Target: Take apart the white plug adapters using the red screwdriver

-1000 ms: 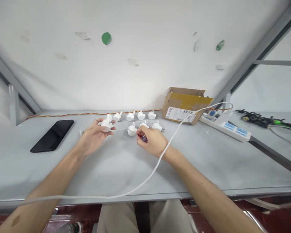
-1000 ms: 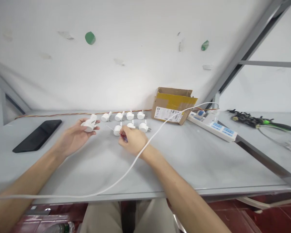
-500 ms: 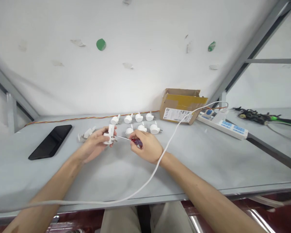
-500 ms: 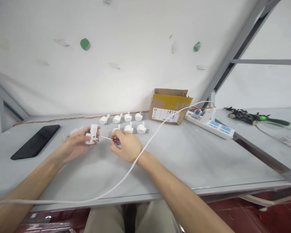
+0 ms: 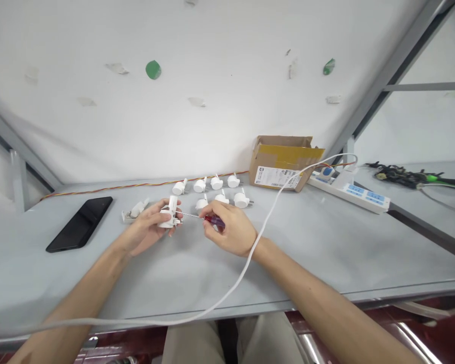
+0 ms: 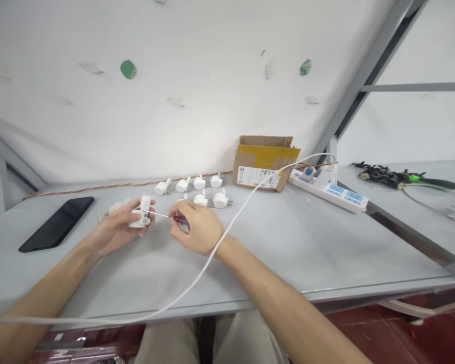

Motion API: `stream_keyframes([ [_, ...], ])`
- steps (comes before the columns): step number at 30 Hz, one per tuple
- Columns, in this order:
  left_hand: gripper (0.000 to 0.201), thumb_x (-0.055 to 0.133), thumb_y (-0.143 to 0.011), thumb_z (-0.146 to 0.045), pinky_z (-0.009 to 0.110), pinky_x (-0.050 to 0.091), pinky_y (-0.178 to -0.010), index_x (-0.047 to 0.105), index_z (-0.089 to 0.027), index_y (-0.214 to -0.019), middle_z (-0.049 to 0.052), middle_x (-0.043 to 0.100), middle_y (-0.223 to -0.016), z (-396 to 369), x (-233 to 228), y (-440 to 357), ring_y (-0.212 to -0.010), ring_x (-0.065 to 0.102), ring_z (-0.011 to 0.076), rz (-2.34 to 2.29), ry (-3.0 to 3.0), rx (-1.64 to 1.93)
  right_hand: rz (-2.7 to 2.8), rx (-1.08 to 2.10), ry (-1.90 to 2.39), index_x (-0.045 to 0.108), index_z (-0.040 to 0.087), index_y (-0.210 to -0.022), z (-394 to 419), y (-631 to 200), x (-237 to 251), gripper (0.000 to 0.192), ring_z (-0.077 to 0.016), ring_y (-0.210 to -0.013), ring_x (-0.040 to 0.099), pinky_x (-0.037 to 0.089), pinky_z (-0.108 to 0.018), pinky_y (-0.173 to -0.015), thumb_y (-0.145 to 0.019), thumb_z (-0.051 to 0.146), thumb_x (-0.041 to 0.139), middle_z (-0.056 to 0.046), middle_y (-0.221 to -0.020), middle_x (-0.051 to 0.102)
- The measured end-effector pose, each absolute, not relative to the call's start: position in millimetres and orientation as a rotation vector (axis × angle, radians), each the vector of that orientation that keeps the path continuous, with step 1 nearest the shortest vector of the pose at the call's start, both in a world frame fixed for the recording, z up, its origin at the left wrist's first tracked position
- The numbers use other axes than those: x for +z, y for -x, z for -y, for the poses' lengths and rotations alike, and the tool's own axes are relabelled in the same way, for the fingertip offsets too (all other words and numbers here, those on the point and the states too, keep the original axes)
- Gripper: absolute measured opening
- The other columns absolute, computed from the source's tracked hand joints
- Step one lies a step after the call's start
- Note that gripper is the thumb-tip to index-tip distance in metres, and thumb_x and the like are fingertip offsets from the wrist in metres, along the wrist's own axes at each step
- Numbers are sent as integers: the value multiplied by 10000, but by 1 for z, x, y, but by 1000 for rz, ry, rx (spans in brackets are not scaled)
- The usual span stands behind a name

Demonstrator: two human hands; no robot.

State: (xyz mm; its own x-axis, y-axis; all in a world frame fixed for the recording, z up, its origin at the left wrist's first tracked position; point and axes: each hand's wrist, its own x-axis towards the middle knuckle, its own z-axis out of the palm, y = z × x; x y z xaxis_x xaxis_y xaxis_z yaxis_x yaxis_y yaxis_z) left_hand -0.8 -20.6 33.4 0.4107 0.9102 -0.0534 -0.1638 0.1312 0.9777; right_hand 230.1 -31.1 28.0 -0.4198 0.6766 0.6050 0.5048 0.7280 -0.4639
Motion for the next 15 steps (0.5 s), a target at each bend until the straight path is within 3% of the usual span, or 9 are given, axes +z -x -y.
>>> stream_keyframes([
  [15,273,596,-802,-221,248,446,-488,608,-172,-1071,50,553,-865,21,35,-1,-733,559,152,-771,-1129,970,2143,259,948,575,203,-899,31,-228,26,119,-121,-677,560,417,-245,-654,-791,183,527,-4,-823,643],
])
